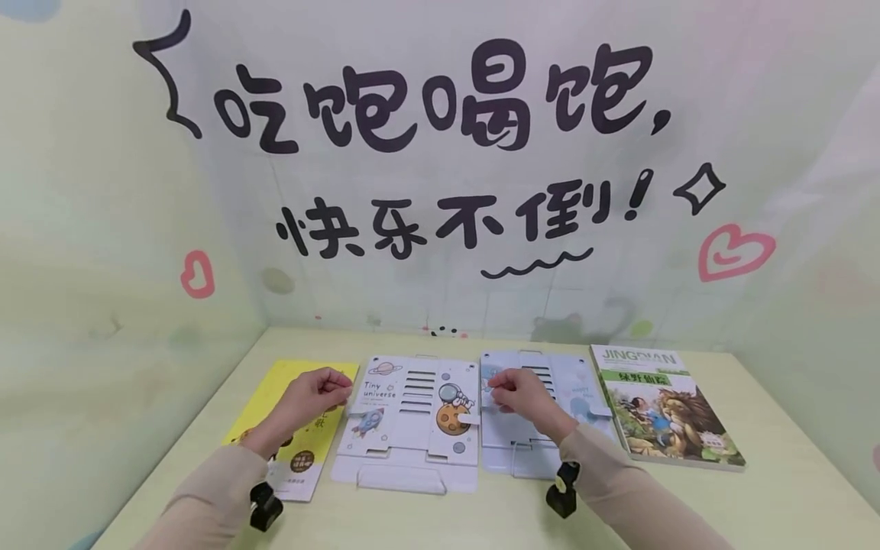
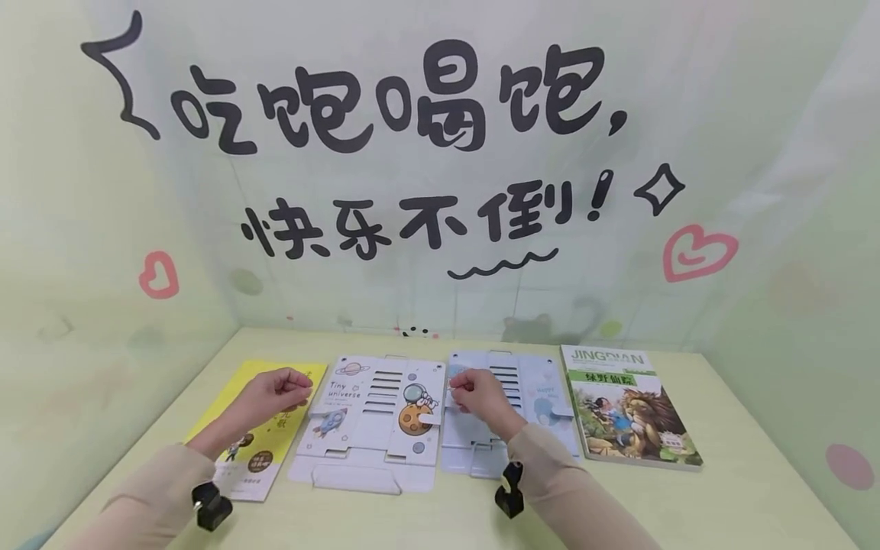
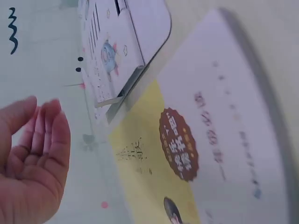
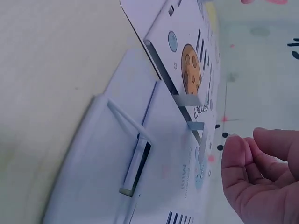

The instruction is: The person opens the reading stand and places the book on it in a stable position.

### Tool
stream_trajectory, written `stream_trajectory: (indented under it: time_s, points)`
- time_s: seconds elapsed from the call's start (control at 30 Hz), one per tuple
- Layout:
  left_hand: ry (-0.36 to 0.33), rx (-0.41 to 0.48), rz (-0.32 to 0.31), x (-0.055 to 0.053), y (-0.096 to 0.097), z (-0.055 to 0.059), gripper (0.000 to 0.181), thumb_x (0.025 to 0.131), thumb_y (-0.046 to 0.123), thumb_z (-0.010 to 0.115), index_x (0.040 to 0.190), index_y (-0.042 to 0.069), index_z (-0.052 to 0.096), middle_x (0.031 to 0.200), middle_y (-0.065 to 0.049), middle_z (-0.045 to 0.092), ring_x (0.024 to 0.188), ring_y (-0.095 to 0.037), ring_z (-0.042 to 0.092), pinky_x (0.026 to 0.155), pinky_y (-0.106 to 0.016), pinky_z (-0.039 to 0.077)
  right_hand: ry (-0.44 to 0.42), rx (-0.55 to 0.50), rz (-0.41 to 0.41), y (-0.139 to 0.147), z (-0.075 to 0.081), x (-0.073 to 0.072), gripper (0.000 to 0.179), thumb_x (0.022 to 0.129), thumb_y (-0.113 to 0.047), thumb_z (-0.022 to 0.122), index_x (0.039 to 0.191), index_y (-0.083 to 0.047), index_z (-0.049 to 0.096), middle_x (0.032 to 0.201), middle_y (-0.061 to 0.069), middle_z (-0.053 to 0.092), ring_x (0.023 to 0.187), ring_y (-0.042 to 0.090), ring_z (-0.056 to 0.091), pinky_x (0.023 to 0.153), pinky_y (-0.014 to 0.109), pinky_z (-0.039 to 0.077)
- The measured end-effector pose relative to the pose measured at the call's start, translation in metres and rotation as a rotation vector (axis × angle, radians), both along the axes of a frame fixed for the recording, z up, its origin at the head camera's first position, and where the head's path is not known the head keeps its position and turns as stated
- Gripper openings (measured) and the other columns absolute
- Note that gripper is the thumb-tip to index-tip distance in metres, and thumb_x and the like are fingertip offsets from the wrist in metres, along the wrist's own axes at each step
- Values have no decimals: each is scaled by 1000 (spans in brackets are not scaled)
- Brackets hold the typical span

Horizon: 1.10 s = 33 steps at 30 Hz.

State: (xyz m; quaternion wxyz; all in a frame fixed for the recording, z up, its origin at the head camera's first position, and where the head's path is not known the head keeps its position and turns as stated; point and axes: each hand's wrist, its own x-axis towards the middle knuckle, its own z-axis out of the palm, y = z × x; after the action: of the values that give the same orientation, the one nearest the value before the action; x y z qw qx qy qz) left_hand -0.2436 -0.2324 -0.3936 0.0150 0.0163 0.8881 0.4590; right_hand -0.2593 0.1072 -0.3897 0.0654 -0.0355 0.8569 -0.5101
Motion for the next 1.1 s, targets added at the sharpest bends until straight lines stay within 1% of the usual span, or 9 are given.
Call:
stream_trajectory:
  time_s: [0.03, 0.1, 0.17, 0.27, 0.4, 0.53, 0.7, 0.87, 1.1]
  points:
    - [-15, -5, 30, -5, 1, -2, 20, 91, 16, 62, 105, 2, 61, 89, -6, 64, 83, -21, 61, 76, -33, 54, -12, 40, -1, -1, 0, -4, 16, 89, 0, 59, 104, 6, 65, 94, 15, 65, 73, 14, 57, 67, 28, 55]
    - [-27, -21, 63, -13, 2, -6, 21, 92, 15, 61, 107, 1, 61, 91, -8, 63, 82, -19, 59, 77, -33, 54, -31, 112, 8, -2, -1, -11, 15, 90, -1, 59, 102, 4, 66, 93, 11, 65, 71, 14, 55, 64, 26, 54]
    - [-42, -33, 89, -21, 5, -11, 22, 91, 14, 61, 108, 0, 60, 92, -9, 62, 82, -18, 58, 75, -32, 54, -31, 171, 18, -4, -3, -17, 14, 89, -2, 60, 100, 2, 68, 90, 9, 65, 69, 14, 53, 61, 25, 51]
    - [-48, -63, 119, -28, 7, -15, 23, 90, 12, 62, 109, -2, 60, 94, -12, 63, 80, -18, 57, 72, -30, 53, -14, 240, 33, -7, -7, -24, 13, 88, -3, 61, 98, 1, 69, 88, 8, 66, 69, 14, 52, 59, 24, 47]
    - [-83, -78, 157, -34, 10, -20, 25, 90, 13, 62, 110, -2, 60, 97, -13, 63, 81, -19, 57, 70, -27, 51, 25, 309, 42, -11, -11, -29, 12, 86, -2, 62, 94, 2, 70, 88, 7, 67, 72, 14, 54, 63, 26, 47]
    - [-134, -64, 172, -38, 12, -24, 27, 90, 14, 62, 112, -2, 60, 97, -13, 63, 82, -19, 57, 68, -22, 49, 28, 320, 41, -13, -13, -31, 10, 85, -2, 63, 90, 2, 70, 86, 7, 67, 74, 15, 56, 66, 27, 47]
    - [-162, -49, 166, -40, 16, -27, 30, 89, 13, 64, 113, -4, 60, 98, -14, 64, 80, -18, 59, 68, -22, 51, 17, 318, 34, -15, -14, -31, 9, 85, -3, 64, 89, 0, 70, 83, 6, 66, 72, 14, 55, 64, 25, 45]
    - [-160, -37, 165, -42, 19, -28, 31, 87, 10, 65, 114, -5, 60, 99, -15, 64, 80, -19, 59, 68, -24, 51, -2, 323, 8, -16, -15, -32, 9, 86, -4, 63, 90, -1, 71, 83, 6, 65, 73, 14, 55, 64, 25, 46]
    - [-143, -20, 173, -41, 20, -32, 34, 86, 4, 65, 117, -8, 58, 101, -18, 64, 82, -20, 60, 73, -28, 54, -62, 272, -33, -19, -22, -36, 8, 86, -4, 63, 89, 0, 70, 82, 6, 63, 72, 15, 54, 62, 24, 43]
